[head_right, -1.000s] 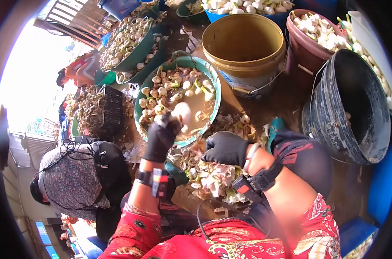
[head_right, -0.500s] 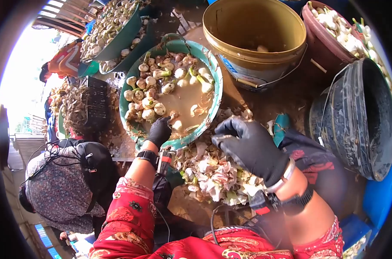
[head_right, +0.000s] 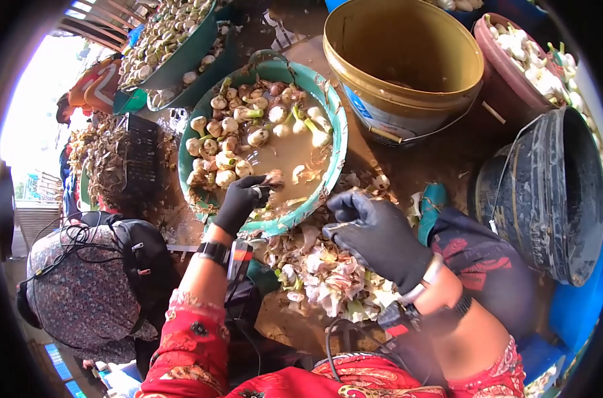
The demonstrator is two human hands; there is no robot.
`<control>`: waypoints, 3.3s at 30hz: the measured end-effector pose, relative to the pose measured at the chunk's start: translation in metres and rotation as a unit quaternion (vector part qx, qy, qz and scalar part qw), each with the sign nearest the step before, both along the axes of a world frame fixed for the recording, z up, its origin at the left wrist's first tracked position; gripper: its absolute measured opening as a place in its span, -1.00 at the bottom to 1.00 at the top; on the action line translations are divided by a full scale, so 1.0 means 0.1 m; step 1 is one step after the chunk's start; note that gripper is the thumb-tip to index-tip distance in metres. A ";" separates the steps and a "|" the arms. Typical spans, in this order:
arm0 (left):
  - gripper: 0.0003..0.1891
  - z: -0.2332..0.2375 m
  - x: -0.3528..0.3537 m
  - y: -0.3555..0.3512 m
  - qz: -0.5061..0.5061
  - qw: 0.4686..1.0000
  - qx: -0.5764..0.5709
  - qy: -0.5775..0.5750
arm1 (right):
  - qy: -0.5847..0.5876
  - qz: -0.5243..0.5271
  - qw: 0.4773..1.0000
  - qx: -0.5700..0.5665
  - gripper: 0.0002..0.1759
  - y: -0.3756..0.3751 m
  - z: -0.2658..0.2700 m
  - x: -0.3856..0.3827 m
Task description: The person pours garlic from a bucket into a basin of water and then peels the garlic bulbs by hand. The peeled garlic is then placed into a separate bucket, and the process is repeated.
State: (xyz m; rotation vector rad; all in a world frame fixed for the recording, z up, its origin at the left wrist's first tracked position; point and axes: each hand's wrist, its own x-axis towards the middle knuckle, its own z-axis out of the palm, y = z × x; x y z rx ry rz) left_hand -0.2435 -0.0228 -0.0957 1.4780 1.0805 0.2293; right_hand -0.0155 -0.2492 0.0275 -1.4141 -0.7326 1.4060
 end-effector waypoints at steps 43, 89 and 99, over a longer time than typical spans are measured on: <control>-0.74 1.84 0.64 -1.80 0.069 0.961 -0.038 -0.265 | 0.168 -0.080 0.956 0.225 -0.61 -0.25 0.21 -0.17; -0.86 1.93 0.47 -1.73 -0.115 0.909 0.391 -0.093 | 0.255 0.110 0.955 0.102 -0.68 -0.26 0.16 0.00; -0.77 1.85 0.54 -1.71 -0.043 0.941 0.325 -0.086 | 0.219 0.167 0.951 0.138 -0.64 -0.30 0.35 -0.10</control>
